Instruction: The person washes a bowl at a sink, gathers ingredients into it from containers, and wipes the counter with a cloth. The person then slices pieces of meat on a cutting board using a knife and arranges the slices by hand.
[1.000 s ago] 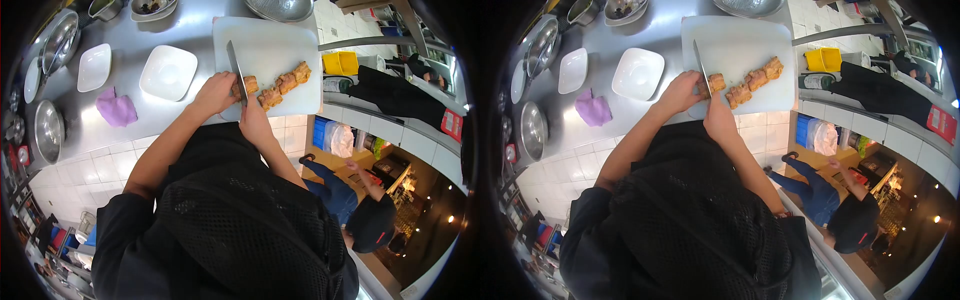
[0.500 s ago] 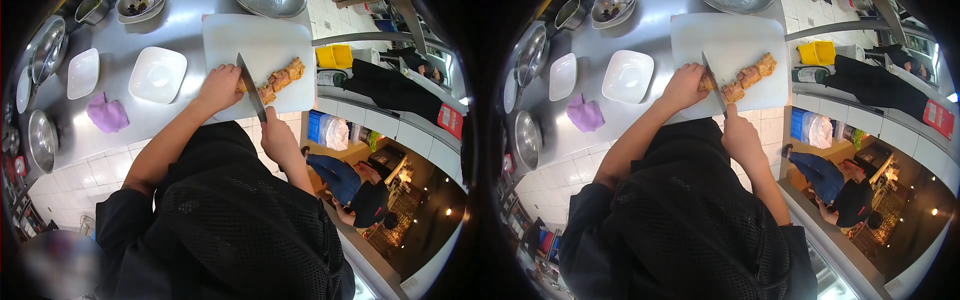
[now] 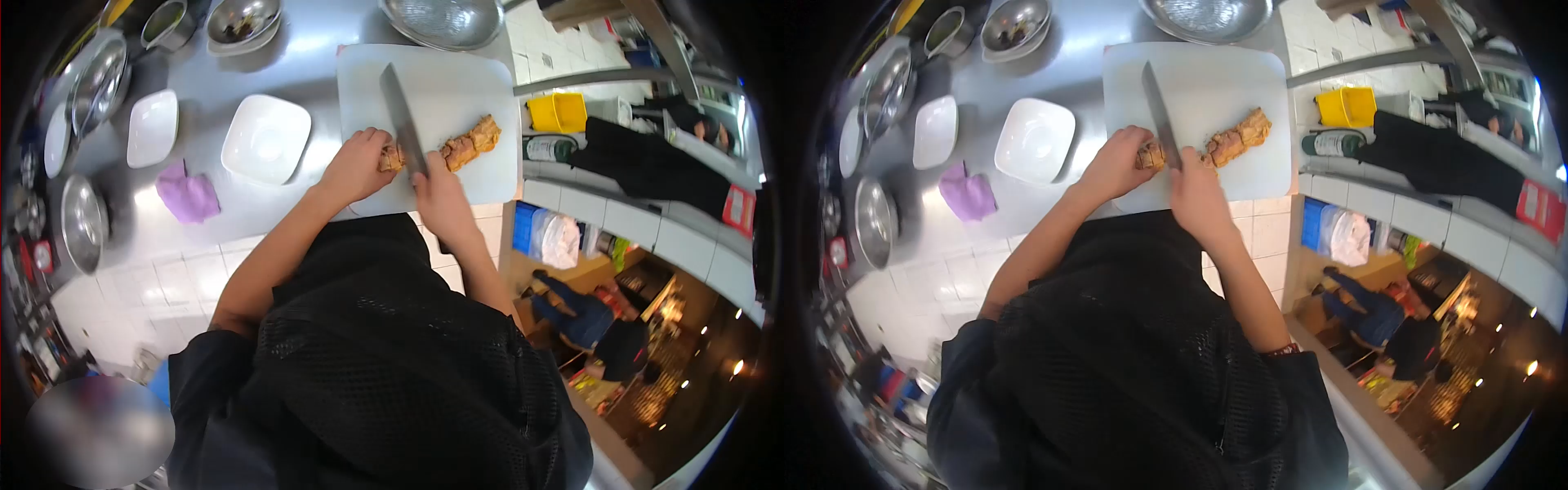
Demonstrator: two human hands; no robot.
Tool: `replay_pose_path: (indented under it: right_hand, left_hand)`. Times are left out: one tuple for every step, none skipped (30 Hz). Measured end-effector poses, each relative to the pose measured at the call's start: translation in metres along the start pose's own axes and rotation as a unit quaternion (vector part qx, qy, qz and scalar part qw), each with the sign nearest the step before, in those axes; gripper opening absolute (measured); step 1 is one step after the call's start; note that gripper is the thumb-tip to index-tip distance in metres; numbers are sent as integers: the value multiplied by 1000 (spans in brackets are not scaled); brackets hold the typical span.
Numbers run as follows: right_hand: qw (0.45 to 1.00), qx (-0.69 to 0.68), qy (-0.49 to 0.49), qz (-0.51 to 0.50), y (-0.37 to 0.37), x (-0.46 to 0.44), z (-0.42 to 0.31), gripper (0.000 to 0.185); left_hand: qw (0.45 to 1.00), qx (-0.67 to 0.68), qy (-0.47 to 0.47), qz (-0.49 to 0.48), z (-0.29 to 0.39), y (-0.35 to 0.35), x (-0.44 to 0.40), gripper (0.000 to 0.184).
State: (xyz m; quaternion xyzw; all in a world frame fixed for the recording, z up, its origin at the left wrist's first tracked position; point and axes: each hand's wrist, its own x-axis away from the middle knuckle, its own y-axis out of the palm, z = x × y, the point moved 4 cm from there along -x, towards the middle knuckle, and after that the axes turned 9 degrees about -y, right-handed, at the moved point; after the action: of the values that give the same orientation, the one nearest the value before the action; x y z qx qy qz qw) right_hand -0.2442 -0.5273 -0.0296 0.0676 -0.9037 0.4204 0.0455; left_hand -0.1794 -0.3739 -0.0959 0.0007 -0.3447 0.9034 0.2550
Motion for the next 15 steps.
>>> replay_pose_path:
  right_hand:
    - [1000, 7, -12, 8, -17, 3, 1, 24]
    - [999, 31, 7, -11, -35, -2, 2, 22]
    - [997, 65, -27, -14, -46, -10, 21, 22]
    - [992, 95, -80, 16, -57, -23, 33, 24]
    - [981, 169, -100, 6, -67, -38, 41, 31]
    - [964, 188, -184, 32, -74, -55, 56, 35]
    - [962, 197, -190, 6, -80, -72, 63, 37]
    - [960, 206, -192, -19, -85, -87, 69, 39]
    - [957, 204, -206, -29, -87, -105, 79, 39]
    - [953, 193, -228, -43, -87, -123, 90, 39]
    - [950, 182, -248, -56, -86, -133, 101, 39]
    - [946, 179, -261, -64, -87, -140, 109, 39]
    - [930, 205, -296, -72, -88, -145, 112, 42]
    - [912, 231, -330, -78, -87, -148, 116, 44]
    - [908, 230, -340, -86, -85, -142, 109, 44]
  left_hand:
    - [999, 30, -4, 27, 0, -5, 5, 51]
    - [997, 60, -10, 55, -1, -10, 11, 54]
    - [995, 69, -27, 69, -3, -13, 17, 54]
    - [992, 72, -53, 85, -7, -17, 21, 56]
    - [989, 74, -77, 102, -11, -19, 25, 57]
    - [982, 75, -71, 160, -12, -21, 33, 48]
    - [977, 79, -86, 178, -10, -22, 38, 48]
    - [966, 109, -125, 197, -10, -22, 45, 43]
    - [954, 138, -161, 214, -8, -22, 51, 38]
    - [949, 138, -172, 225, 3, -22, 58, 38]
    - [947, 162, -209, 180, 15, -16, 64, 35]
    - [941, 187, -245, 137, 25, -8, 70, 32]
    - [937, 189, -254, 148, 31, 4, 77, 32]
    - [948, 185, -208, 154, 39, 22, 82, 32]
    - [957, 182, -160, 158, 49, 37, 85, 32]
